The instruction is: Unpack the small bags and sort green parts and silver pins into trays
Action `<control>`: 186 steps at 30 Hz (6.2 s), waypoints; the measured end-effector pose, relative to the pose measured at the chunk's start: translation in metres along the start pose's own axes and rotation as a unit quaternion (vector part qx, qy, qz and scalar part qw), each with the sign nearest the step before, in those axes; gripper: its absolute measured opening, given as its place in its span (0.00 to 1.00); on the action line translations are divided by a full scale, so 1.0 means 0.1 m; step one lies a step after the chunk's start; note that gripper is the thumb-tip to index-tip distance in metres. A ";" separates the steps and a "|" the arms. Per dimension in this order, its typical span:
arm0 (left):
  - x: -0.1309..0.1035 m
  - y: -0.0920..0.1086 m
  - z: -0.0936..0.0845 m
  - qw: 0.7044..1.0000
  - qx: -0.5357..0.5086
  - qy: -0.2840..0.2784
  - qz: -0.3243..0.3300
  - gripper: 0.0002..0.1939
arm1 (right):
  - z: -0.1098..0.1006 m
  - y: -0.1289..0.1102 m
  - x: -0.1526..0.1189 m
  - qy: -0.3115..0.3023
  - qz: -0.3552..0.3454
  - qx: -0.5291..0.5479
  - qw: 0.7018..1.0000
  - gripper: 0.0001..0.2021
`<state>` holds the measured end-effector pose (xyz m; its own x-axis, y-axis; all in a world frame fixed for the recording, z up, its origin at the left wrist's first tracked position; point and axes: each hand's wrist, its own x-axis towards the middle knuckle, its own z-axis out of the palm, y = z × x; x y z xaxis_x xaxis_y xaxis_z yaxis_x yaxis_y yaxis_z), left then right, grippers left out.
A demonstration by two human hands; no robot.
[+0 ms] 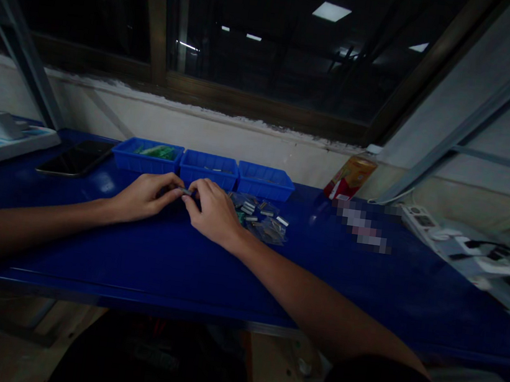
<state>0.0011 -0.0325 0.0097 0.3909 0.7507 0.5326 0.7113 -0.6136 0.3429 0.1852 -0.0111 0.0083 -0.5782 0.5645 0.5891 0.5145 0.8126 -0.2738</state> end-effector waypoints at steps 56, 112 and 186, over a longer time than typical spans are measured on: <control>0.03 0.05 -0.05 0.998 -0.038 -0.041 -0.023 0.14 | -0.20 -0.05 0.01 -0.034 -0.075 -0.141 0.987 0.09; 0.02 0.00 -0.01 0.963 -0.257 -0.048 -0.069 0.12 | -0.11 -0.09 0.03 -0.048 -0.096 -0.104 0.989 0.08; -0.02 0.04 -0.13 0.999 -0.032 -0.027 -0.001 0.13 | -0.04 -0.02 -0.04 -0.004 -0.024 0.007 1.000 0.04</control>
<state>-0.0048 -0.0396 0.0199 0.4217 0.7632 0.4896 0.6738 -0.6251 0.3941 0.1895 -0.0154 0.0092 -0.6070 0.5264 0.5954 0.4772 0.8405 -0.2566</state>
